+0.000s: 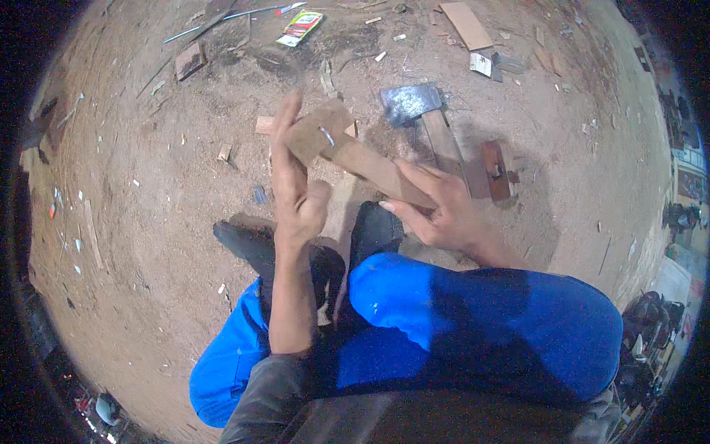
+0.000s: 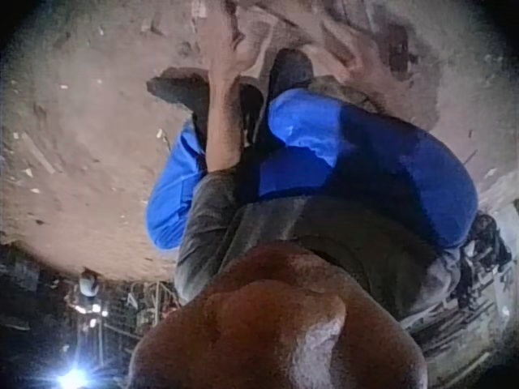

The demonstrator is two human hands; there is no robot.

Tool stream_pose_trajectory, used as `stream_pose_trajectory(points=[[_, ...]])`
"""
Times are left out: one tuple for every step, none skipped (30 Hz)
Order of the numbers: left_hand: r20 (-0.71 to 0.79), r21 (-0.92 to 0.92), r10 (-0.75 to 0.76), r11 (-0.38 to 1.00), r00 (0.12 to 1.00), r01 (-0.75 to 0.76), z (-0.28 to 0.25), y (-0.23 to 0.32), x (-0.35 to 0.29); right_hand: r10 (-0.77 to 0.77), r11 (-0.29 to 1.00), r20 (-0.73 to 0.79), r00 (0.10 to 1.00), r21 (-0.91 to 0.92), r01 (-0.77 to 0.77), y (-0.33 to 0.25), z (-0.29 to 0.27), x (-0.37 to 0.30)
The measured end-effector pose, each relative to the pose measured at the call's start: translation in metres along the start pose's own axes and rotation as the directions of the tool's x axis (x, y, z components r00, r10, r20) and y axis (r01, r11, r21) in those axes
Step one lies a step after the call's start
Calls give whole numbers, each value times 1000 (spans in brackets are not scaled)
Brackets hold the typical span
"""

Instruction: The person uses an electric drill to create a hole in a small wooden piece, then uses an axe to trim another piece of wood, and finally uses a hammer to drive a nail through the two pieces to connect them.

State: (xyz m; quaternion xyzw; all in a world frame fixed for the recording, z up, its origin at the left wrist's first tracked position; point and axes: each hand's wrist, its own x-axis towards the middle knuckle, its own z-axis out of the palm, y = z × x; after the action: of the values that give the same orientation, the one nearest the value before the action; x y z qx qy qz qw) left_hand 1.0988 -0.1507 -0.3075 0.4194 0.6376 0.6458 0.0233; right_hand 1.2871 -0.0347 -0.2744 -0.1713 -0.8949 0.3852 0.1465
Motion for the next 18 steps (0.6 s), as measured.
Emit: stream_pose_trajectory(points=[[-39, -61, -23, 998, 999, 21, 1, -3, 2, 1, 1000, -14, 1000, -9, -1, 1, 0, 0], [-65, -123, -70, 990, 995, 62, 0, -5, 2, 3, 1000, -27, 1000, -16, -3, 1, 0, 0], [-80, -87, -36, 996, 996, 29, -2, -6, 1, 6, 1000, -15, 1000, -17, -6, 1, 0, -1], [-83, -52, -23, 998, 996, 19, -5, -7, 0, 10, 1000, -2, 1000, -16, -10, 1, -1, -1], [-100, -32, -2, 999, 995, -2, -8, -7, -2, 8, 1000, 3, 1000, -10, -8, 1, -1, -1], [-124, 35, -1, 999, 992, 5, -7, -7, -3, 6, 1000, 5, 1000, -15, -6, 0, 0, 0], [-145, 13, -14, 1000, 989, 16, -7, -7, -3, -2, 1000, -1, 1000, -14, 2, -1, 0, 0], [-167, -8, -25, 1000, 986, 25, -6, -7, -2, 11, 1000, -5, 1000, -2, -11, -1, 0, 0], [-189, -28, -35, 999, 981, 31, -5, -6, -2, -5, 1000, -3, 1000, -17, 5, -2, 0, 1], [-170, -14, -7, 1000, 985, 5, -5, -7, 1, 2, 1000, 1, 1000, -22, -2, -3, 0, 1], [-176, -82, -50, 996, 983, 36, -6, -6, 4, 9, 1000, 4, 1000, -28, -9, -4, -1, 1], [-174, -137, -49, 990, 984, 25, -5, -8, 9, -5, 1000, 3, 1000, -20, 5, -4, -2, 1], [-184, -208, -58, 978, 981, 19, -5, -8, 12, -18, 1000, 2, 1000, -11, 18, -3, -3, 1], [-154, -308, -107, 950, 982, 55, -2, -6, 12, -25, 1000, -4, 1000, 0, 25, -3, -4, 2], [-130, -418, -162, 903, 978, 94, 0, -4, 11, -41, 999, 3, 999, -2, 41, -2, -4, 2], [-86, -522, -207, 842, 974, 133, 1, -3, 11, -51, 999, 3, 999, -1, 51, -1, -4, 2], [-62, -528, -234, 832, 970, 167, 1, -2, 11, -63, 998, 3, 998, 5, 63, 0, -4, 2], [-25, -535, -253, 821, 967, 201, 0, -1, 11, -102, 995, -23, 995, 6, 102, 1, -2, 2]])
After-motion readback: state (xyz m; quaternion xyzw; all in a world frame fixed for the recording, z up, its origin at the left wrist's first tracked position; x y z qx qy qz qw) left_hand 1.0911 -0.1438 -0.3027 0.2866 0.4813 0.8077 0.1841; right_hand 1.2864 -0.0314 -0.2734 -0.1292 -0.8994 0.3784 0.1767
